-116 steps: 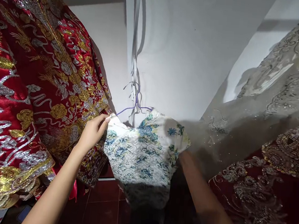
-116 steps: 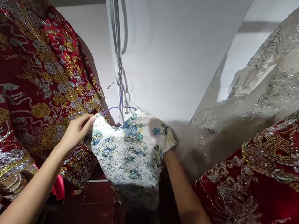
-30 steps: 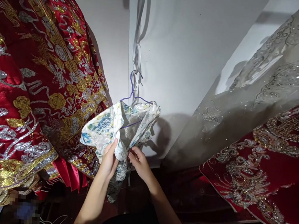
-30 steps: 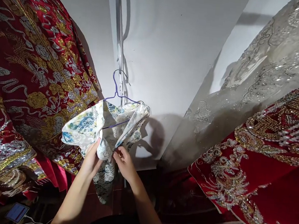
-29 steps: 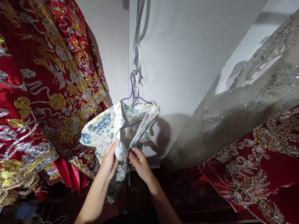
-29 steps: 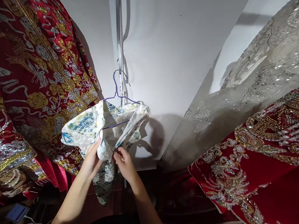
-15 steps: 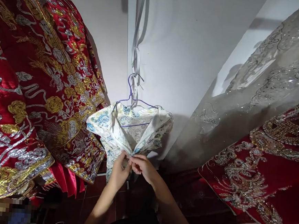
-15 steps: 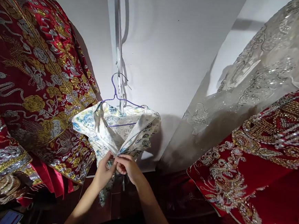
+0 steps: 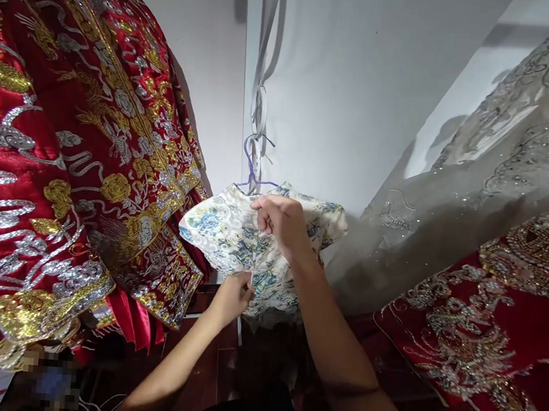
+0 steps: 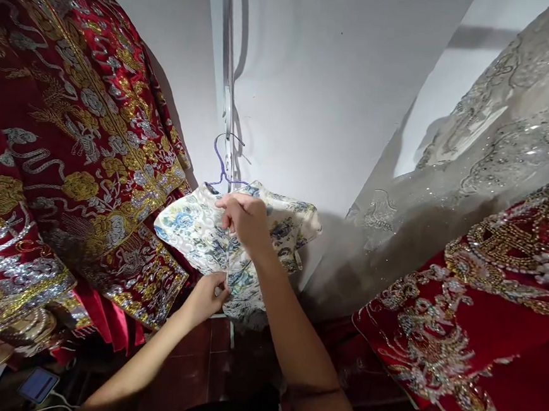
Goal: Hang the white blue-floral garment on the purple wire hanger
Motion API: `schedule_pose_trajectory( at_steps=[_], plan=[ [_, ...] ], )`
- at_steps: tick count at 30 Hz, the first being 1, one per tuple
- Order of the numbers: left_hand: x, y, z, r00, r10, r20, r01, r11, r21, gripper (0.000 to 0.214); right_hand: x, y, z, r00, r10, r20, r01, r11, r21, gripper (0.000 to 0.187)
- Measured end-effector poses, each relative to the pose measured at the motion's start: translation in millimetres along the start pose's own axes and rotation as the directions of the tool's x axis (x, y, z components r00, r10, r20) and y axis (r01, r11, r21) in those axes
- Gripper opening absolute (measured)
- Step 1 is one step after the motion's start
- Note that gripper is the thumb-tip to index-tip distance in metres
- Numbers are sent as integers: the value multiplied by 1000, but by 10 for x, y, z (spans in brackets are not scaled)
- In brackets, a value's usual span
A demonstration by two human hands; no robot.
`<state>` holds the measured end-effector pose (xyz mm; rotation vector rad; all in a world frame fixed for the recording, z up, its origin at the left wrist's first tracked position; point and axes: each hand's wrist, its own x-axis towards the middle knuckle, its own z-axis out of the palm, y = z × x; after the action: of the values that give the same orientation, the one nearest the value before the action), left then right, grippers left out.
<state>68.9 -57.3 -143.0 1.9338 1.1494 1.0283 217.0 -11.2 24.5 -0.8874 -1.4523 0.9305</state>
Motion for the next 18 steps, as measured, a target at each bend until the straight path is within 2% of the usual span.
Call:
schedule_pose_trajectory(
  at_steps=[1,3,5,6,10,12,14,15,17,18],
  plan=[
    [56,83,-108,1000,23,-3,-23,1000,8,5,-33,-1,14,1000,9,12,-10,1000,3,31],
    [209,308,-365,991,107,-85,-105,994,28,25,-104,11,15,998,48,48,-48,999,-4,30],
    [404,580,-615,940,245,-235,-235,969,72,42,-141,11,-4,995,64,77,-61,998,-34,30],
    [509,715,-714,916,291,-274,-272,956,107,44,-142,9,-15,995,54,86,-49,997,-57,30],
    [849,1092,-919,875,453,-171,-400,876,271,24,-99,173,-48,1000,-15,15,18,979,-203,30],
    [910,1125,-1001,834,500,-231,-417,847,329,21,-123,406,-66,999,-19,-27,11,965,-264,30],
    [882,1025,-1137,760,468,-450,-362,881,305,17,-211,674,-81,999,35,-13,-37,969,-245,30],
    [839,924,-1219,701,402,-589,-330,915,233,15,-277,794,-82,997,82,14,-77,976,-202,30],
    [709,633,-1359,568,143,-811,-308,950,-49,13,-428,965,-61,984,152,91,-143,985,-96,31],
    [632,458,-1393,537,-33,-843,-324,914,-243,13,-503,1012,-40,974,169,148,-163,985,-50,32]
  ],
)
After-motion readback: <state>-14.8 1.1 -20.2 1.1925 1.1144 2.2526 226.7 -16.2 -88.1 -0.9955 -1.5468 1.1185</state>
